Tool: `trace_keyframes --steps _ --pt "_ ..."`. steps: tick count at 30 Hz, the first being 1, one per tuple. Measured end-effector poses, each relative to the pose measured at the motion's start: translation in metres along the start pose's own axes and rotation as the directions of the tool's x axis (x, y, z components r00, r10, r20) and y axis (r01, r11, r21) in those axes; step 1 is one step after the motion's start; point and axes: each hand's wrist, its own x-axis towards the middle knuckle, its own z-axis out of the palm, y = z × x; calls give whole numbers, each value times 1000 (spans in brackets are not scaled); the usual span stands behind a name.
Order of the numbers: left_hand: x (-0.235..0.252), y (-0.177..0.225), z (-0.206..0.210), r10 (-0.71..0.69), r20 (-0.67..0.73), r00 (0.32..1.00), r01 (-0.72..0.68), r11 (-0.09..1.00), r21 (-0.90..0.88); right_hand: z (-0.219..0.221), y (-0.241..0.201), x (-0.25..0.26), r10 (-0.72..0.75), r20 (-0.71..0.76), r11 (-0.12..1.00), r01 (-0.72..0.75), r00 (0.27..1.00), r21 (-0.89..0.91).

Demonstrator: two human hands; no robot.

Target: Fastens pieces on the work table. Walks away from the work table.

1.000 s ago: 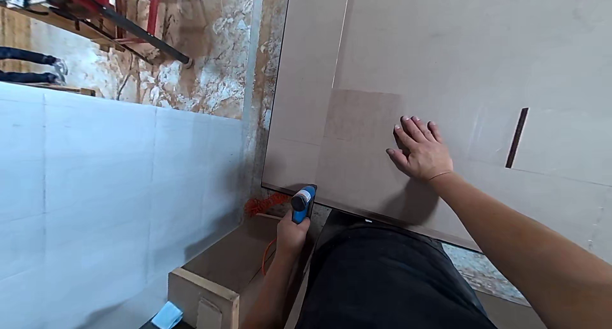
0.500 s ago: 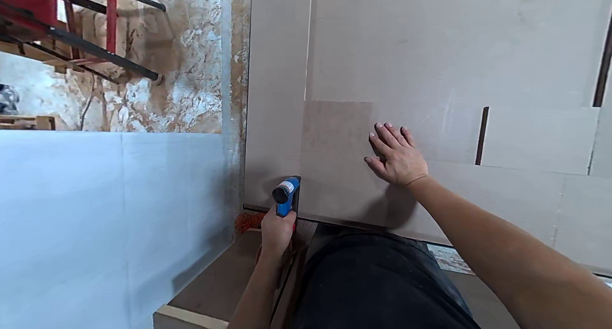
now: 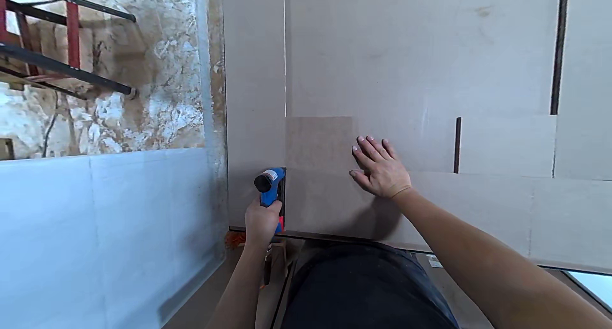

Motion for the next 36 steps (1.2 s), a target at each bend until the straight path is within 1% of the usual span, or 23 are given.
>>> trace_keyframes --steps 10,18,22,26,33,36 --pt "17 41 -1 19 18 1000 -19 1000 4 1 -2 0 13 -17 1000 -13 1000 10" --pt "33 78 1 27 29 999 -23 994 -111 8 1 0 10 -63 1000 -11 998 -8" --pt "41 95 2 56 35 998 -52 995 -89 9 2 -1 10 -69 1000 -12 998 -17" --pt "47 113 3 59 42 997 -54 992 -117 9 1 -1 9 -75 1000 -10 997 -11" --pt "57 129 2 107 49 993 -102 991 -81 11 2 -2 4 -94 1000 -3 996 1" --pt "59 130 -7 137 37 990 -129 977 -170 11 1 -2 4 -87 1000 -3 996 11"
